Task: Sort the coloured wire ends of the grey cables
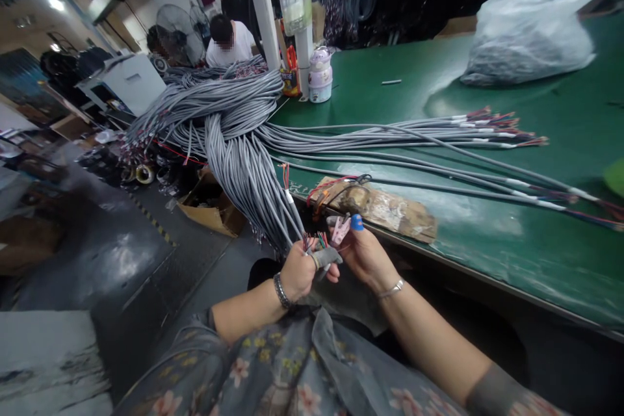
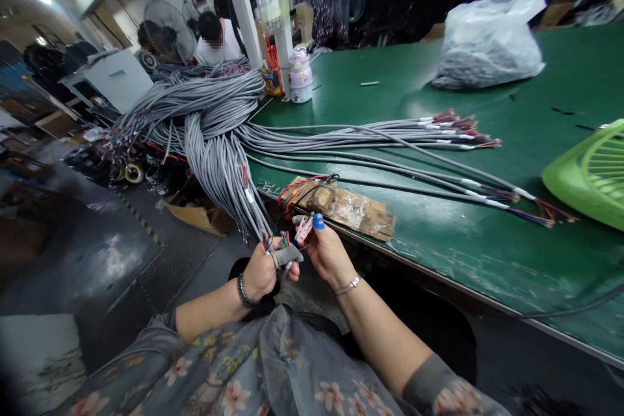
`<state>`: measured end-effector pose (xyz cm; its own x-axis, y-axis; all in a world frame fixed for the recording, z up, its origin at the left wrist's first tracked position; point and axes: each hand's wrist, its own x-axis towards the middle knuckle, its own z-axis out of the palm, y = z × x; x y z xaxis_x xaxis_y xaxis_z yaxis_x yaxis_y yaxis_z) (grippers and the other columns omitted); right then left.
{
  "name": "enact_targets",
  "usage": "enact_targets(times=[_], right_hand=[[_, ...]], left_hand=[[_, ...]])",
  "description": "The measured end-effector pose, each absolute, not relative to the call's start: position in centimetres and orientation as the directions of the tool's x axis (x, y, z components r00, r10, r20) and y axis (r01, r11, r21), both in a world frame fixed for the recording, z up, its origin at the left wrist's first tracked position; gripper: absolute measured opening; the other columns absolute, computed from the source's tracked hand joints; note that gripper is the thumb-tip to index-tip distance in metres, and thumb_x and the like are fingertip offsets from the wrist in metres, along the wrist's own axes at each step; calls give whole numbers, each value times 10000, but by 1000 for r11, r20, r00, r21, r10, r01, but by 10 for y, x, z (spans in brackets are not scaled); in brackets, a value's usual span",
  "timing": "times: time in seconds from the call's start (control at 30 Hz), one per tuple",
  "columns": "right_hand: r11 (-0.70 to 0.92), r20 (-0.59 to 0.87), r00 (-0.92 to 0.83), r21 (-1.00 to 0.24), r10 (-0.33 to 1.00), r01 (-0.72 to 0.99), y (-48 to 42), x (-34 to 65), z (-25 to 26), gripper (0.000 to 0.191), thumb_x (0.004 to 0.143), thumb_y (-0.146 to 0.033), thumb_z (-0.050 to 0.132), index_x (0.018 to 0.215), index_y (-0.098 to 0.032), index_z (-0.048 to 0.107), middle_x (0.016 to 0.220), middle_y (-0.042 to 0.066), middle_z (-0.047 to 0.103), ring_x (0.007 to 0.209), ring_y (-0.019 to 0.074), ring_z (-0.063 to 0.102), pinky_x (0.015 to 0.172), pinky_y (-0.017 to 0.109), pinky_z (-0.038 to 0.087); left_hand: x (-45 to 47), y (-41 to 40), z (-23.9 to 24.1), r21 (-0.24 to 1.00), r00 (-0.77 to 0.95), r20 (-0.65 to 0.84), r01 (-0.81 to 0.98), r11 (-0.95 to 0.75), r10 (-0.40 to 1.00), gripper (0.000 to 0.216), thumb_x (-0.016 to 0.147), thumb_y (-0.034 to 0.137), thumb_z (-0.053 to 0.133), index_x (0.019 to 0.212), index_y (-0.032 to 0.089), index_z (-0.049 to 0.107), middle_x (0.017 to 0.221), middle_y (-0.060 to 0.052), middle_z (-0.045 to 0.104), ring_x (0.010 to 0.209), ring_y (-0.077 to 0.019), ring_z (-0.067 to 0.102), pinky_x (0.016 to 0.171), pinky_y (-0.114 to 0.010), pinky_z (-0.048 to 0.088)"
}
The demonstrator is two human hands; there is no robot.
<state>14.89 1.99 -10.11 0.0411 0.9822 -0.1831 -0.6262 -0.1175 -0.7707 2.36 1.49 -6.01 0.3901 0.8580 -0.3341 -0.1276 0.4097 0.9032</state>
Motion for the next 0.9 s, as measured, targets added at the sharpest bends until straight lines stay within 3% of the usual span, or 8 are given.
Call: enact_targets(times=[0.17, 0.47, 0.67, 0.9], right_hand=[[-79, -222, 125, -727, 967, -682, 20, 148, -96, 456, 649, -617, 737, 747, -175, 681, 666, 29, 646, 565, 153, 534, 526, 291, 447], [-200, -214, -67, -694, 975, -692, 12, 149, -95, 558, 684, -765, 569, 739, -220, 672, 678, 18, 627, 568, 149, 523, 550, 291, 449], [-157, -222, 1, -697, 975, -700, 11, 150, -87, 398, 618, -564, 786, 763, -204, 696, 693, 0, 628, 573, 123, 494, 540, 259, 431], [-148, -220, 15, -704, 975, -695, 12, 149, -96, 439, 687, -626, 700, 796, -200, 685, 734, 33, 666, 613, 164, 563, 575, 309, 473]], left_hand=[[25, 14, -62, 907, 384, -351, -89, 413, 854, 409, 512, 497, 780, 545, 137, 589, 440, -17, 573, 375, -109, 510, 414, -243, 453], [15, 7, -65, 928, 364, -292, -117, 355, 884, 452, 540, 556, 766, 561, 145, 580, 444, -13, 578, 371, -102, 509, 401, -232, 450], [13, 2, -76, 950, 238, -199, -191, 247, 951, 450, 575, 569, 753, 652, 146, 623, 495, -7, 609, 412, -104, 544, 429, -228, 480], [25, 8, -71, 950, 148, -217, -194, 244, 965, 421, 574, 537, 756, 633, 157, 583, 463, 21, 568, 410, -102, 533, 421, -226, 474]])
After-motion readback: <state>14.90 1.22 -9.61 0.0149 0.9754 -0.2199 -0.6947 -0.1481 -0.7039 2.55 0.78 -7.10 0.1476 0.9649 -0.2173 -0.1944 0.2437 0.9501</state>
